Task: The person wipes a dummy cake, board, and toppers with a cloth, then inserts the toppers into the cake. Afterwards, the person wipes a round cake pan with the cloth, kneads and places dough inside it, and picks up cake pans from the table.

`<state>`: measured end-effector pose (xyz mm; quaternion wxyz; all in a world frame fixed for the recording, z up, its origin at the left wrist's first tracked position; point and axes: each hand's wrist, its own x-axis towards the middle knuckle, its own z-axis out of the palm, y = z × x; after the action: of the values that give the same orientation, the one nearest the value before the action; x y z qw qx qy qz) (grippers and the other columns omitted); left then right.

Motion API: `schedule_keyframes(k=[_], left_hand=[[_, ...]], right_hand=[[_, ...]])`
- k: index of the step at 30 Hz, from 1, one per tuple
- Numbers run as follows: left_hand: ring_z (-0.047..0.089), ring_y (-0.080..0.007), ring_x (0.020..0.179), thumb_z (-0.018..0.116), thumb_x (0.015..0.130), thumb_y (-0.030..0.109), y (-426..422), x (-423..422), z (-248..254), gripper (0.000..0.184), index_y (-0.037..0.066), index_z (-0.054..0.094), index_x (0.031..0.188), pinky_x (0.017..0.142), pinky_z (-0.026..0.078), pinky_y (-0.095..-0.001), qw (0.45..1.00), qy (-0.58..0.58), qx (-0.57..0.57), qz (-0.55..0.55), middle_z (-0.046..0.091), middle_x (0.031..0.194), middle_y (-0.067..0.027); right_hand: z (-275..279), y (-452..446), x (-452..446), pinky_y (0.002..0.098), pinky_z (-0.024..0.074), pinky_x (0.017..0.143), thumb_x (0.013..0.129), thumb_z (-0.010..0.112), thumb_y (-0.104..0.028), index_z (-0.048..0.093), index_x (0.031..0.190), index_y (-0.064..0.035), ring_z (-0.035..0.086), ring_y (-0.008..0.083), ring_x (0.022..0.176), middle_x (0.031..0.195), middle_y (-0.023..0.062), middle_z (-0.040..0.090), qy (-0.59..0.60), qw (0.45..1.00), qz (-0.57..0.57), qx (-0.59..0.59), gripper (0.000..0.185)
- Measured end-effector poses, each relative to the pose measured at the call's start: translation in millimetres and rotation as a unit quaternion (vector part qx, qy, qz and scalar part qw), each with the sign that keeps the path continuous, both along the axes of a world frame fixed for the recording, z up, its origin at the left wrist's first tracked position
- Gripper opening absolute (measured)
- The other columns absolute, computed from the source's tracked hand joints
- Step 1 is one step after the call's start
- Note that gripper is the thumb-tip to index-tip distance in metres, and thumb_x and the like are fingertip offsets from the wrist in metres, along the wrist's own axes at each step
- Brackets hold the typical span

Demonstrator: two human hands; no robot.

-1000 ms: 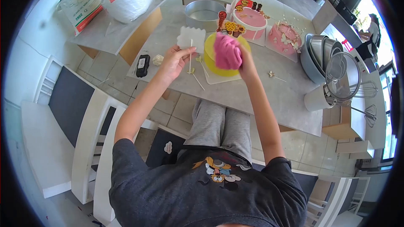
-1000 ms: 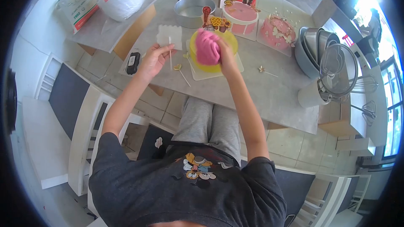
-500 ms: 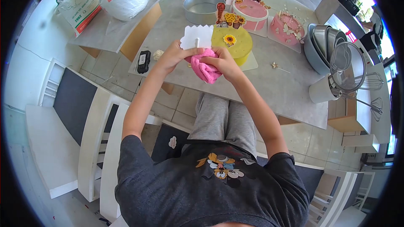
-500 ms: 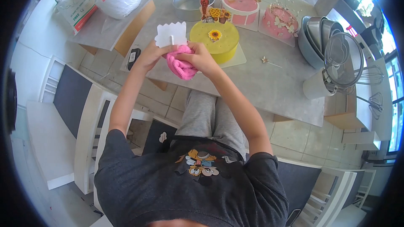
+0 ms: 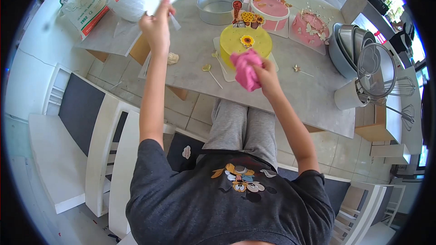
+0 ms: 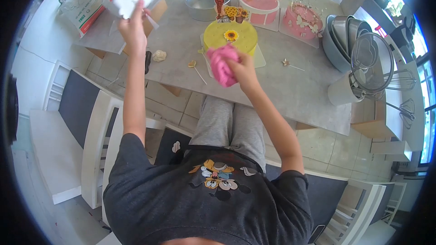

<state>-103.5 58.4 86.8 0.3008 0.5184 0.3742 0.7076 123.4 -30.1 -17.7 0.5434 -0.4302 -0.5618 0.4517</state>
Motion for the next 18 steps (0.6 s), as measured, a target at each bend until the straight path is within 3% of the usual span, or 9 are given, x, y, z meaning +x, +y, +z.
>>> schedule_keyframes(k=[1,2,5,10,12,14,16,17,18], left_hand=[[0.045,-0.011,0.04,0.061,0.082,0.023,-2,2,-1,0.024,0.0,0.059,0.075,0.046,0.039,-0.0216,0.978,0.173,-0.062,0.098,0.06,0.077,-0.0074],[0.044,-0.0107,0.044,0.055,0.086,0.021,-11,15,-12,0.021,0.002,0.063,0.082,0.048,0.037,-0.0224,0.955,0.261,-0.111,0.088,0.06,0.074,-0.0062],[0.049,-0.0198,0.089,0.057,0.073,0.003,-14,55,-79,0.045,0.016,0.055,0.116,0.073,0.043,-0.0288,0.911,0.364,0.185,0.061,0.052,0.11,-0.0072],[0.047,-0.0264,0.096,0.055,0.066,-0.007,-56,95,-99,0.059,0.01,0.048,0.122,0.081,0.043,-0.0322,0.854,0.49,0.174,0.023,0.041,0.124,-0.0064],[0.046,-0.0268,0.098,0.055,0.067,-0.006,-59,91,-100,0.057,0.009,0.048,0.122,0.082,0.042,-0.0329,0.832,0.525,0.178,0.014,0.04,0.125,-0.0084],[0.045,-0.0271,0.1,0.055,0.067,-0.006,-62,86,-93,0.056,0.007,0.047,0.122,0.083,0.042,-0.0336,0.808,0.562,0.178,0.007,0.038,0.127,-0.0104],[0.052,-0.0213,0.091,0.056,0.075,0.001,-66,84,-83,0.041,0.005,0.051,0.116,0.07,0.046,-0.0292,0.915,0.362,0.091,-0.15,0.035,0.129,-0.0136],[0.052,-0.0213,0.091,0.056,0.075,0.001,-67,80,-75,0.041,0.005,0.051,0.116,0.07,0.046,-0.0292,0.916,0.362,0.09,-0.15,0.035,0.129,-0.0136],[0.052,-0.0156,0.08,0.056,0.078,0.002,-66,73,-67,0.032,0.002,0.054,0.11,0.062,0.043,-0.0252,0.928,0.267,-0.061,-0.254,0.043,0.121,-0.0118]], right_hand=[[2,-1,5,0.0325,0.0412,0.088,0.081,0.051,-0.011,0.051,0.111,0.0044,0.052,0.02,0.105,0.107,0.01,0.057,0.157,0.979,-0.036,-0.123,0.035],[6,3,8,0.0325,0.0412,0.088,0.081,0.051,-0.011,0.051,0.111,0.0044,0.052,0.02,0.105,0.107,0.01,0.057,0.155,0.98,-0.037,-0.121,0.035],[20,13,9,0.0366,0.0378,0.094,0.088,0.043,-0.017,0.039,0.122,0.0004,0.047,0.0207,0.11,0.12,0.0097,0.048,0.476,0.868,0.118,-0.079,0.038],[17,14,6,0.0341,0.0405,0.091,0.085,0.05,-0.019,0.044,0.115,-0.0008,0.051,0.0194,0.104,0.11,0.0084,0.052,0.524,0.82,0.208,-0.097,0.035],[25,8,12,0.0315,0.0451,0.084,0.079,0.057,-0.011,0.046,0.113,-0.001,0.054,0.0179,0.097,0.105,0.0085,0.054,0.313,0.935,0.097,-0.136,0.037],[27,6,16,0.0287,0.048,0.078,0.075,0.06,-0.004,0.047,0.111,-0.0006,0.057,0.0164,0.09,0.101,0.0082,0.056,0.312,0.935,0.064,-0.155,0.039],[29,6,22,0.0284,0.048,0.078,0.074,0.061,-0.002,0.048,0.111,0.0004,0.058,0.0158,0.09,0.101,0.008,0.057,0.279,0.952,0.07,-0.107,0.039],[31,5,24,0.0284,0.048,0.078,0.074,0.061,-0.002,0.048,0.111,0.0004,0.058,0.0158,0.09,0.101,0.008,0.057,0.278,0.952,0.07,-0.108,0.039],[32,4,26,0.0281,0.0481,0.078,0.072,0.063,-0.004,0.051,0.109,0.001,0.058,0.0153,0.089,0.099,0.0079,0.058,0.239,0.963,0.058,-0.106,0.039]])
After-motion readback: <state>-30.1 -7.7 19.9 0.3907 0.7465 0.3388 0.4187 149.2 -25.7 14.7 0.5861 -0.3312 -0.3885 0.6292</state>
